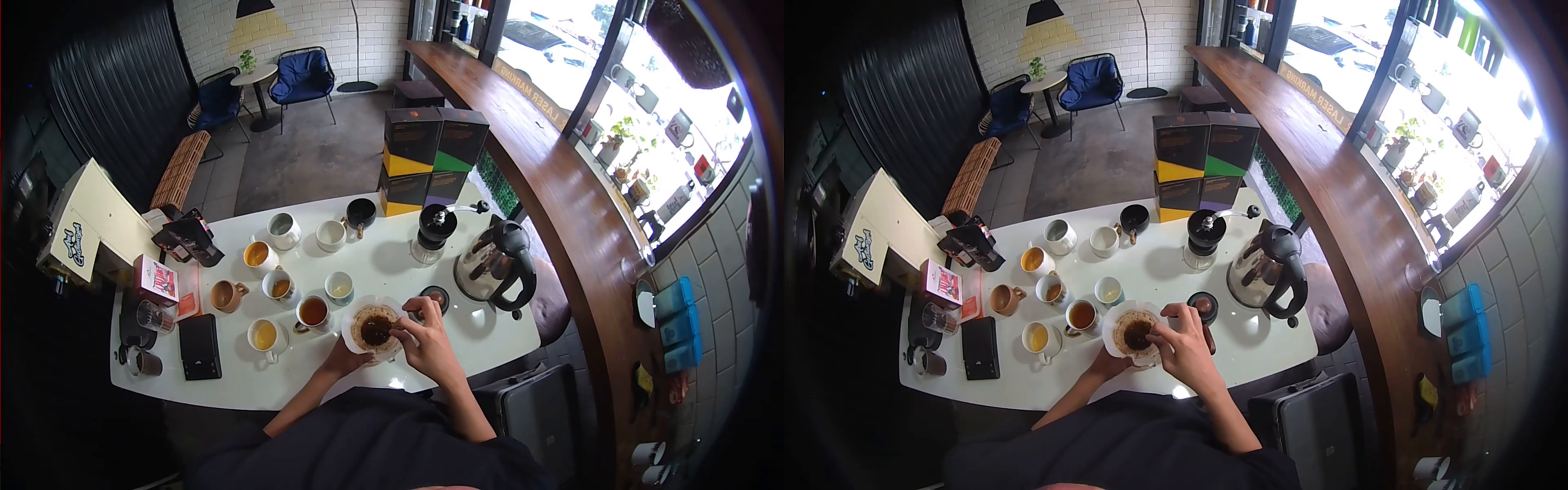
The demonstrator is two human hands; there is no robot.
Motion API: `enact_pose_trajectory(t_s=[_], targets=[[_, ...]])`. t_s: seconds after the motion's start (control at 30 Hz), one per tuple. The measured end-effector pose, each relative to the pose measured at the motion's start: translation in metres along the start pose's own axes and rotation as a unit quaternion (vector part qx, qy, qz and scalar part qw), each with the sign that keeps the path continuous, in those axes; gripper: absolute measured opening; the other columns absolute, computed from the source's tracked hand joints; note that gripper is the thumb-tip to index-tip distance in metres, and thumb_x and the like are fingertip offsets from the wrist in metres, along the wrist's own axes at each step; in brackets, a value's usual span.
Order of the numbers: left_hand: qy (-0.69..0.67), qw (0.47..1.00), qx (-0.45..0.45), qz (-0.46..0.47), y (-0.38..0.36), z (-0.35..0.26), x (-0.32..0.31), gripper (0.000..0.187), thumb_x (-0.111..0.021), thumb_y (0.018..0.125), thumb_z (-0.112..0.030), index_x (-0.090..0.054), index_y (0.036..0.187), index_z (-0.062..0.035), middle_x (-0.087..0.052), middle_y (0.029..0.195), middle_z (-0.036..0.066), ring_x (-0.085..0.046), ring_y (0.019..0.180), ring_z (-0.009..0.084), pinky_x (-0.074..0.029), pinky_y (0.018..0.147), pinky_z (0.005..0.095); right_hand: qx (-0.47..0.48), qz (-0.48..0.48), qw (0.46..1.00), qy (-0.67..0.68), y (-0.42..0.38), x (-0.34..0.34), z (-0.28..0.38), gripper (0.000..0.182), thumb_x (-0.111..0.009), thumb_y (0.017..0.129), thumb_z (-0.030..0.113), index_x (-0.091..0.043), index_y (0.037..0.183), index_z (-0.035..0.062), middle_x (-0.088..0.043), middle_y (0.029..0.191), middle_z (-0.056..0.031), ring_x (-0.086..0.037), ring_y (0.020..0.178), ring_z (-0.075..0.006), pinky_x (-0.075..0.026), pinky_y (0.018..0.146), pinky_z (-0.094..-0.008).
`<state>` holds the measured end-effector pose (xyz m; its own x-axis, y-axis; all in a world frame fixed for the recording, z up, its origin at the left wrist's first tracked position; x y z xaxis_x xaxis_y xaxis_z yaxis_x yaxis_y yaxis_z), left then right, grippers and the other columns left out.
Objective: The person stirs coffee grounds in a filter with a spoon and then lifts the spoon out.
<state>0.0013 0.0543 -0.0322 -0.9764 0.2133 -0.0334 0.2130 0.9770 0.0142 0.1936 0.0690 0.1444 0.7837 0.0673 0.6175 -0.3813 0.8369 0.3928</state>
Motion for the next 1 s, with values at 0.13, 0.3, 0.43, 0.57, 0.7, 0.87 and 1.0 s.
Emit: enact_pose_trajectory(t_s=[0.13,0.3,0.43,0.57,0.7,0.87,1.0], targets=[[-0.023,1.000,-0.004,0.001,0.000,-0.002,0.000,0.077,-0.089,0.084,-0.020,-0.050,0.149,-0.0091,-0.060,0.145,0.008,-0.059,0.133,0.0219,-0.049,0.114,0.0390,-0.001,0.009,1.000,0.012,0.001,-0.001,0.001,0.014,-0.075,0.085,0.004,-0.073,0.099,0.0050,-0.055,0.122,-0.0146,-0.054,0.119,-0.0372,-0.047,0.100,-0.0469],[-0.032,0.999,0.003,-0.001,-0.001,-0.004,0.000,0.079,-0.090,0.083,-0.020,-0.050,0.150,-0.0088,-0.060,0.145,0.008,-0.059,0.133,0.0219,-0.049,0.114,0.0390,0.006,0.016,1.000,0.003,0.000,-0.001,0.001,0.014,-0.075,0.085,0.004,-0.072,0.099,0.0049,-0.055,0.121,-0.0146,-0.054,0.119,-0.0367,-0.047,0.100,-0.0470],[-0.023,1.000,0.002,0.007,-0.001,0.000,0.000,0.080,-0.091,0.082,-0.020,-0.049,0.150,-0.0089,-0.060,0.145,0.007,-0.059,0.133,0.0217,-0.049,0.114,0.0389,-0.004,0.010,1.000,0.010,0.000,-0.001,0.001,0.015,-0.075,0.085,0.004,-0.071,0.100,0.0048,-0.056,0.121,-0.0147,-0.054,0.119,-0.0361,-0.047,0.099,-0.0470],[-0.037,0.999,-0.005,0.003,0.000,-0.005,-0.001,0.080,-0.091,0.082,-0.021,-0.050,0.149,-0.0089,-0.060,0.145,0.007,-0.059,0.133,0.0216,-0.049,0.114,0.0389,-0.001,0.012,1.000,0.019,0.000,-0.002,-0.002,0.016,-0.075,0.085,0.003,-0.071,0.100,0.0049,-0.055,0.122,-0.0151,-0.054,0.119,-0.0364,-0.047,0.099,-0.0470],[-0.029,0.999,-0.011,0.011,0.001,-0.011,-0.002,0.078,-0.091,0.083,-0.022,-0.050,0.149,-0.0089,-0.060,0.145,0.007,-0.059,0.133,0.0216,-0.049,0.113,0.0390,-0.008,0.012,1.000,0.023,-0.001,-0.003,-0.005,0.016,-0.075,0.085,0.003,-0.071,0.100,0.0054,-0.054,0.124,-0.0154,-0.054,0.120,-0.0366,-0.047,0.099,-0.0469],[-0.032,0.999,-0.009,0.017,0.001,-0.010,-0.002,0.075,-0.088,0.085,-0.022,-0.050,0.149,-0.0088,-0.061,0.145,0.008,-0.060,0.132,0.0214,-0.050,0.112,0.0388,-0.007,0.011,1.000,0.016,0.000,-0.002,-0.004,0.017,-0.075,0.085,0.003,-0.071,0.101,0.0059,-0.053,0.124,-0.0151,-0.053,0.121,-0.0365,-0.047,0.101,-0.0466],[-0.003,1.000,-0.013,0.008,0.001,-0.013,-0.002,0.076,-0.088,0.086,-0.023,-0.050,0.149,-0.0089,-0.060,0.145,0.008,-0.059,0.133,0.0218,-0.050,0.113,0.0389,-0.006,0.012,1.000,0.013,0.001,-0.002,-0.005,0.017,-0.074,0.085,0.003,-0.071,0.101,0.0061,-0.053,0.124,-0.0149,-0.053,0.121,-0.0365,-0.047,0.101,-0.0468]])
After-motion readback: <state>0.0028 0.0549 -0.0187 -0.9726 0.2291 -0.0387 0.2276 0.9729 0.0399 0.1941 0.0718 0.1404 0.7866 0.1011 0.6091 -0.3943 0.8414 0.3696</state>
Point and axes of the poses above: each hand's wrist, its own y-axis towards the middle knuckle, its own x-axis out of the back of the hand, z = x × y, the point moved 4 cm from there along y, towards the middle knuckle
